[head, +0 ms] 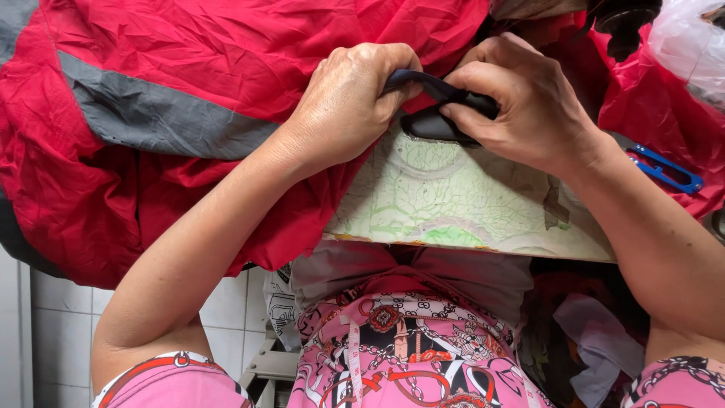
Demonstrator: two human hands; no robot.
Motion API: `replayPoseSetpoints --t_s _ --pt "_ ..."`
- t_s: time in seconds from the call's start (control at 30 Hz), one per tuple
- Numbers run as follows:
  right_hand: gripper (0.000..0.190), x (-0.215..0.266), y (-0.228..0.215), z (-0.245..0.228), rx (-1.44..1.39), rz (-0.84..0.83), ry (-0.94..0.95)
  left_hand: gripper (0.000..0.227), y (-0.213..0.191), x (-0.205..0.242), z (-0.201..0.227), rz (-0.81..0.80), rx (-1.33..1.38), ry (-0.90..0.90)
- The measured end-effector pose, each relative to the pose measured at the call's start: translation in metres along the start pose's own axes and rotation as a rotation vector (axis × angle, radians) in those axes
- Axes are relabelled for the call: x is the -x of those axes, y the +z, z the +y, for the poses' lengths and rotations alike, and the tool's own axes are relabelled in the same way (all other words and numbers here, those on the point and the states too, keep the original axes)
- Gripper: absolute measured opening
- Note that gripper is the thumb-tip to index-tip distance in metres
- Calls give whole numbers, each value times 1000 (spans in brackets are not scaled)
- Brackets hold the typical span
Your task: A person is repairing a red jacket by sewing a zipper or reinforcement strip onto it using an industrial sewing machine.
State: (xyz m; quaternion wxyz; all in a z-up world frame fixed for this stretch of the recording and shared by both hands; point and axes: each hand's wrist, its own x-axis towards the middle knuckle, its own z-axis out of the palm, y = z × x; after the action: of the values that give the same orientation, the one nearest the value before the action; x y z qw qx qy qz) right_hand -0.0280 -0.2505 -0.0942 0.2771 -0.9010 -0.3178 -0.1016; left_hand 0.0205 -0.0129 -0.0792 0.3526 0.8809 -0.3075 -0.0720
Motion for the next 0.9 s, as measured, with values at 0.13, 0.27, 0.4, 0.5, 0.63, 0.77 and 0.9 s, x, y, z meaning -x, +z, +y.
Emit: replayPoseSetpoints --t_s 0.13,0.27,0.4,0.5,0.63,0.77,0.9 --pt "9 0 2 -1 16 46 -83 12 1 3 4 8 -13 10" --pt "7 2 3 1 74 62 -176 15 4 6 3 23 -36 63" --pt "4 3 3 0 175 72 -237 10 6 8 6 36 -42 136" --pt "16 4 1 1 246 71 -264 15 18 13 -1 117 -156 238" --pt "11 7 -3 -2 336 59 -289 12 32 21 4 163 -372 349" --pt "16 10 -6 -3 517 43 -324 19 41 30 22 357 -575 570" --pt "17 10 -7 -3 552 26 -323 18 50 42 32 367 -787 610"
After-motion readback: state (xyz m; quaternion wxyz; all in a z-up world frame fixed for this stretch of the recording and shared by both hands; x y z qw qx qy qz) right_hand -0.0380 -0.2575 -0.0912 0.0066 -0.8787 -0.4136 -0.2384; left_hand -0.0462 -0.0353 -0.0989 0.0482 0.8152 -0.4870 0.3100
